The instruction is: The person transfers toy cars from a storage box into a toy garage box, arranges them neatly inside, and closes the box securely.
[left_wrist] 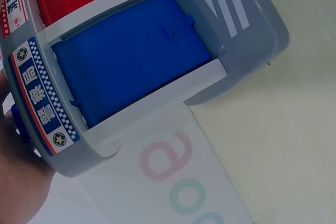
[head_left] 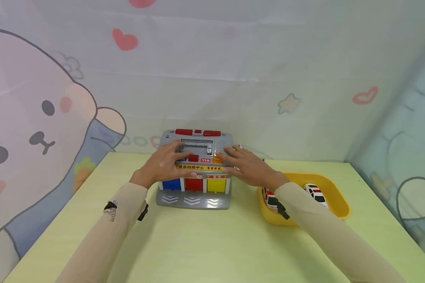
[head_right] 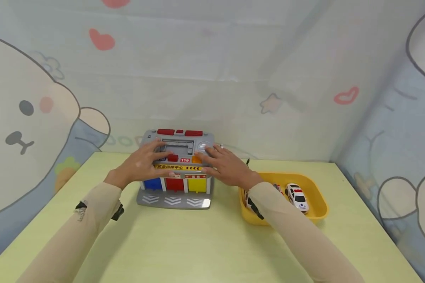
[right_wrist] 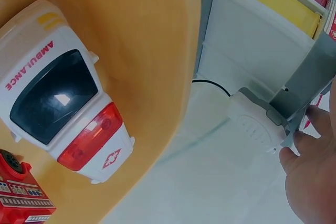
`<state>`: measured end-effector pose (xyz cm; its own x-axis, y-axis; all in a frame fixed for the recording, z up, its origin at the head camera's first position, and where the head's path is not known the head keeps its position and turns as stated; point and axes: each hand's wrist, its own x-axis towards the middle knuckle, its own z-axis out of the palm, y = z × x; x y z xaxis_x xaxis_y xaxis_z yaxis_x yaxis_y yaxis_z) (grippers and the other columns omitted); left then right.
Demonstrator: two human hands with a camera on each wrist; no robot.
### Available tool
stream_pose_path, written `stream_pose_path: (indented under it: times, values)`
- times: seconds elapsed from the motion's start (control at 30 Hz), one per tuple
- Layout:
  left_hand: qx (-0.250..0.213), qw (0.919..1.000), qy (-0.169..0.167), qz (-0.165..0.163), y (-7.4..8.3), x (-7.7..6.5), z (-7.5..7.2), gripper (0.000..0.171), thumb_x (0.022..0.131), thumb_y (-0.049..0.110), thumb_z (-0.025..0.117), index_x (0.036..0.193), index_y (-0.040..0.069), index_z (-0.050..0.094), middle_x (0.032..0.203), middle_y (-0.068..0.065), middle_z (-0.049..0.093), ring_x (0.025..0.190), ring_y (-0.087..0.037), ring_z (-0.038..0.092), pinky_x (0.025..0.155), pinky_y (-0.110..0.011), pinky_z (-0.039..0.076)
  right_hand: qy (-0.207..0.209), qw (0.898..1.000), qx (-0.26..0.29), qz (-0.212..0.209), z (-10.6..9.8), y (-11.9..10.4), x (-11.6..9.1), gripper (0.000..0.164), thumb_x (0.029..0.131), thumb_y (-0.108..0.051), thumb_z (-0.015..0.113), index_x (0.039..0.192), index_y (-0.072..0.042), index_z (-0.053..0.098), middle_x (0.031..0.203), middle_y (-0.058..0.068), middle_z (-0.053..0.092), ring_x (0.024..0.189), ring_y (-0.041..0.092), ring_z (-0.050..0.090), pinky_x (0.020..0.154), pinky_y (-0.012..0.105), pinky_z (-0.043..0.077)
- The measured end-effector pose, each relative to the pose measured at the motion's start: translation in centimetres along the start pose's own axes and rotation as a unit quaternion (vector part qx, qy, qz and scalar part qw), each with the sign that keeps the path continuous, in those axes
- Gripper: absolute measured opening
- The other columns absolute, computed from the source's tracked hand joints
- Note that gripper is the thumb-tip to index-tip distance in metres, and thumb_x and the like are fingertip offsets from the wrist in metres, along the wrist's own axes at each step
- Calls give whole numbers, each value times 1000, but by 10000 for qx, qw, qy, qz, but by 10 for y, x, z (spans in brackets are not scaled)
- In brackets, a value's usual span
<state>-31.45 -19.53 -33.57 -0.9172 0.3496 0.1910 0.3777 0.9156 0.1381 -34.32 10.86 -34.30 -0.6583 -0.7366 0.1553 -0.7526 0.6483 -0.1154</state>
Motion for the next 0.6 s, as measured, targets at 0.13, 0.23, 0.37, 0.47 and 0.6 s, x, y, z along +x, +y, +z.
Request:
stream_pose_path:
  times: [0.13,0.23,0.37,0.47,0.6]
  values:
    - [94,9998,152,70,1,3,3,81,78,68,67,143,20,57,157,-12,38,150,-37,27,122,-61,21,4,10000,-18,34,-2,2,-3,61,104,-47,45,159,-26,29,166,12,25,155,40,14,126,53,15]
    - [123,9997,181,100,1,4,6,80,79,69,66,143,21,57,158,-13,39,151,-37,26,122,-63,18,-20,10000,9,28,-2,3,-4,61,104,-47,45,159,-26,29,166,12,25,155,40,14,125,54,16]
    - [117,9997,154,167,1,4,8,81,80,70,65,143,21,57,158,-13,39,151,-39,25,121,-66,15,-23,10000,15,-18,-2,3,-6,61,104,-46,46,159,-25,29,166,14,25,155,41,15,125,54,17]
    - [105,9997,134,188,1,5,6,82,79,71,65,144,21,56,158,-13,38,151,-39,24,121,-66,14,15,10000,-18,-46,-2,3,-7,60,104,-45,45,159,-25,29,165,14,25,154,42,15,125,54,17]
    - [54,9998,87,156,1,4,3,82,79,70,67,144,20,57,159,-12,38,152,-38,25,122,-64,13,30,10000,-18,-25,-3,2,-7,60,104,-47,44,159,-27,29,166,13,25,155,41,14,125,54,17]
